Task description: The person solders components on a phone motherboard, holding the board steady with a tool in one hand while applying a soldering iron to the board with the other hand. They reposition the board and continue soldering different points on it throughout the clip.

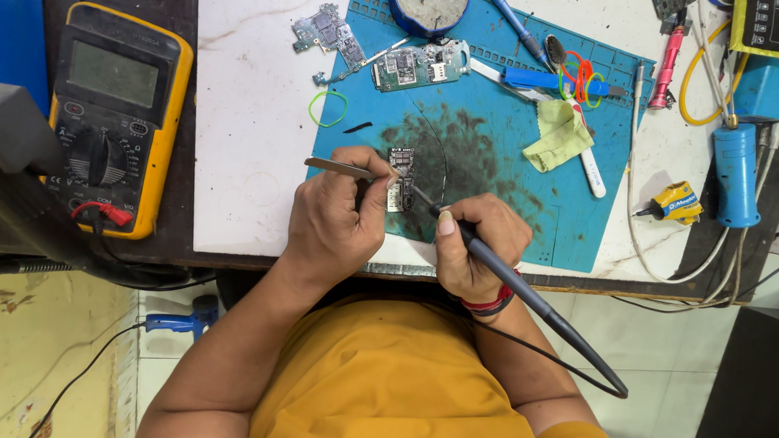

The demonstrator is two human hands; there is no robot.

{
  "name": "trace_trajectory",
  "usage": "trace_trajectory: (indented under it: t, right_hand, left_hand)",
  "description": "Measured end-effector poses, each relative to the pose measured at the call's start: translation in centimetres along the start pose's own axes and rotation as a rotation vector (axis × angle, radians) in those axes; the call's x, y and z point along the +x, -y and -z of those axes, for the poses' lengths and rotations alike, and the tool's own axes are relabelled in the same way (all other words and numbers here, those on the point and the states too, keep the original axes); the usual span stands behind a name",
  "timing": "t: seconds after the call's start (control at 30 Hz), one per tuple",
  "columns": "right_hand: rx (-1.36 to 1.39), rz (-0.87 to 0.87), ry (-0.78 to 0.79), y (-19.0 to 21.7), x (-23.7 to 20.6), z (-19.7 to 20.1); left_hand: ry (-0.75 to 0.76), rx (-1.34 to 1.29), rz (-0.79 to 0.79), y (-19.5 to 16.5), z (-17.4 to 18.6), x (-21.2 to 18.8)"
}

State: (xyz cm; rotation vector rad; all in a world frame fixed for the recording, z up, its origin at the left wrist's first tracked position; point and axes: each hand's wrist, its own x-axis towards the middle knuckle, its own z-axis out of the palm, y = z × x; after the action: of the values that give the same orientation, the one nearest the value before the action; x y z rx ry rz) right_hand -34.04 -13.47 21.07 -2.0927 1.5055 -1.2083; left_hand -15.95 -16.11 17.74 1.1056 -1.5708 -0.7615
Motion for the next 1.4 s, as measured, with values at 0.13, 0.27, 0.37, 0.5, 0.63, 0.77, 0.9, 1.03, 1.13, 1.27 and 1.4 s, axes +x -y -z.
trace_trajectory:
  t: [0.13,0.27,0.37,0.5,0.63,0.77,0.9,1.03,1.13,1.27,1.4]
  right_hand:
    - [0.000,0.004,0.002,-0.02,0.05,0.02]
    - [0.005,-0.003,0.006,-0.01,0.12,-0.22]
    - [0.008,-0.002,0.012,-0.03,0.17,-0.27]
    - [-0.001,0.002,0.011,-0.03,0.14,-0.29]
    - [0.010,0.008,0.015,-0.10,0.13,-0.28]
    - [0.003,0.003,0.009,-0.11,0.07,-0.33]
    - [-0.006,0.009,0.019,-0.15,0.07,-0.25]
    - [-0.012,0.011,0.027,-0.11,0.03,-0.28]
    - [-0.005,0.015,0.024,-0.09,0.05,-0.30]
    - [-0.003,0.014,0.025,-0.07,0.08,-0.28]
    - [-0.003,0.013,0.025,-0.03,0.06,-0.30]
  left_hand:
    - [0.012,-0.004,0.020,-0.14,0.06,0.02]
    - [0.012,-0.004,0.019,-0.10,0.14,0.05]
    - [0.006,-0.001,0.003,-0.06,0.12,0.11]
    - [0.004,0.000,-0.011,-0.07,0.05,0.10]
    - [-0.001,0.008,-0.021,-0.03,0.04,0.13]
    - [0.020,-0.009,0.019,0.03,0.09,0.06]
    - [0.016,-0.005,0.007,0.05,0.08,-0.01]
    - [0.015,-0.005,0.016,0.00,0.05,0.00]
    - [0.007,0.004,0.001,-0.06,0.08,0.02]
    - [0.015,-0.016,0.026,-0.10,0.15,0.06]
    - [0.011,-0.009,0.008,-0.05,0.07,0.07]
